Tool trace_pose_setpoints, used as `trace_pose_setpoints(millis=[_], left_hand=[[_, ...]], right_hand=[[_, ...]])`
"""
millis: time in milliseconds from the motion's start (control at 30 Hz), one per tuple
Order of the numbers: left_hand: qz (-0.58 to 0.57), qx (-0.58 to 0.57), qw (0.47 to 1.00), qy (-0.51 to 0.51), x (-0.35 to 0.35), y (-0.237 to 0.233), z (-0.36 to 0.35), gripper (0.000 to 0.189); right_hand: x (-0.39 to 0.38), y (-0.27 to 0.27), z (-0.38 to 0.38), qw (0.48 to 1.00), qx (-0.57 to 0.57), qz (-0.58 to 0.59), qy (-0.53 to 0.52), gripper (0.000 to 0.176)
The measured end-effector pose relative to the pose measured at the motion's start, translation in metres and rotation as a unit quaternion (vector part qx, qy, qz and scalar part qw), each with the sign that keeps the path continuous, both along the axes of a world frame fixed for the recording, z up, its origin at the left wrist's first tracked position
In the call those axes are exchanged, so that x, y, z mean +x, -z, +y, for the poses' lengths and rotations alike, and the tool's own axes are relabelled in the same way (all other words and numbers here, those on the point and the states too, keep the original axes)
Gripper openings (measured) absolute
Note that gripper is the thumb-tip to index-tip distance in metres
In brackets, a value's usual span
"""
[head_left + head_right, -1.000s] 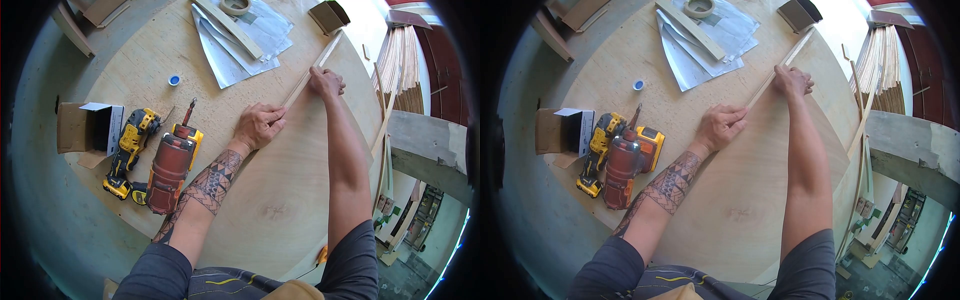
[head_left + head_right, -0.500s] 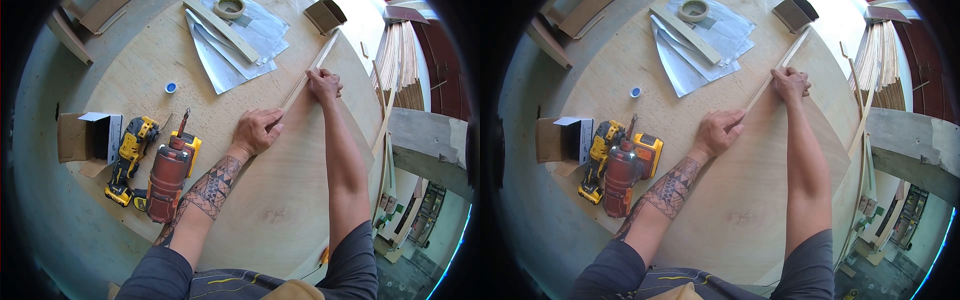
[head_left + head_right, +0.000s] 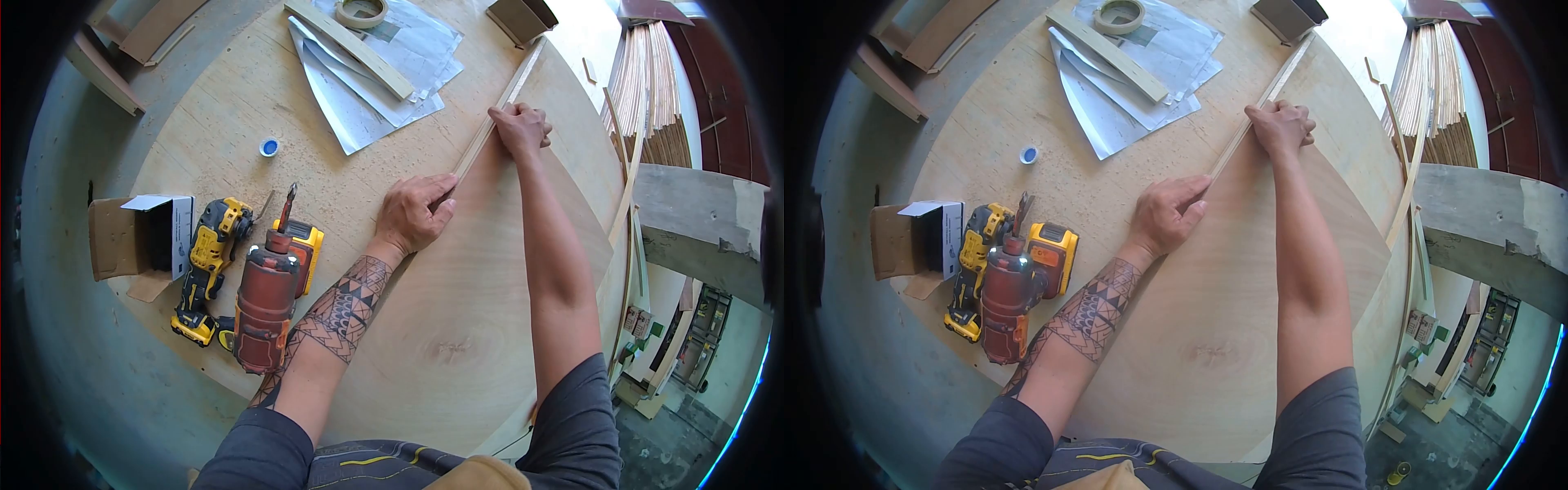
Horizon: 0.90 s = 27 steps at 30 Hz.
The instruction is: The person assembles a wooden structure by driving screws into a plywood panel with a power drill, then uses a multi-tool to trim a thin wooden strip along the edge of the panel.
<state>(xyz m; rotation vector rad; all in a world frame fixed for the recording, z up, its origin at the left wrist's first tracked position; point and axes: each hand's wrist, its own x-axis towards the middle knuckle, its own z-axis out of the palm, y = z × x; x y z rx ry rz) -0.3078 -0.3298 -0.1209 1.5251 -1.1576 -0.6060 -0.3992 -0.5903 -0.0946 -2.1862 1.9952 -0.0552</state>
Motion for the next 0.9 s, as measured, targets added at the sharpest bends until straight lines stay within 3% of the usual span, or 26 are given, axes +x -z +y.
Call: trace_pose_setpoints(millis=[167, 233, 300, 367, 467, 633, 700, 733, 800, 900], left_hand=[[0.02, -0.004, 1.0, -0.002, 0.0, 0.002, -0.002, 0.034], [0.024, -0.001, 1.0, 0.003, 0.002, -0.003, -0.001, 0.034], [0.029, 0.006, 0.999, 0.013, 0.001, -0.001, -0.001, 0.033], [0.019, 0.005, 1.0, 0.001, -0.002, 0.007, -0.003, 0.036], [0.011, -0.001, 1.0, 0.012, -0.002, 0.009, -0.005, 0.035], [0.019, 0.016, 1.0, 0.01, -0.008, 0.009, -0.003, 0.035], [0.115, 0.067, 0.991, 0.006, -0.01, 0.007, -0.005, 0.037], [0.108, 0.064, 0.992, 0.008, -0.014, 0.004, -0.01, 0.037], [0.027, 0.073, 0.987, -0.144, -0.033, -0.003, -0.021, 0.039], [-0.053, 0.036, 0.985, -0.159, -0.057, -0.062, -0.061, 0.039]], right_hand=[[-0.005, -0.001, 0.02, 0.989, -0.083, -0.118, 0.024, 0.088], [-0.024, 0.017, 0.035, 0.92, -0.207, -0.332, 0.011, 0.072], [-0.038, 0.018, 0.093, 0.93, -0.175, -0.323, 0.018, 0.053], [-0.044, 0.009, 0.14, 0.906, -0.146, -0.397, 0.017, 0.038], [-0.036, 0.015, 0.14, 0.875, -0.194, -0.441, 0.043, 0.027], [-0.032, 0.017, 0.136, 0.872, -0.182, -0.454, 0.012, 0.021], [-0.03, 0.016, 0.135, 0.879, -0.153, -0.452, -0.001, 0.021], [-0.03, 0.016, 0.135, 0.876, -0.166, -0.453, -0.002, 0.022], [-0.031, 0.017, 0.135, 0.878, -0.171, -0.448, 0.002, 0.022], [-0.031, 0.022, 0.134, 0.86, -0.162, -0.484, 0.014, 0.022]])
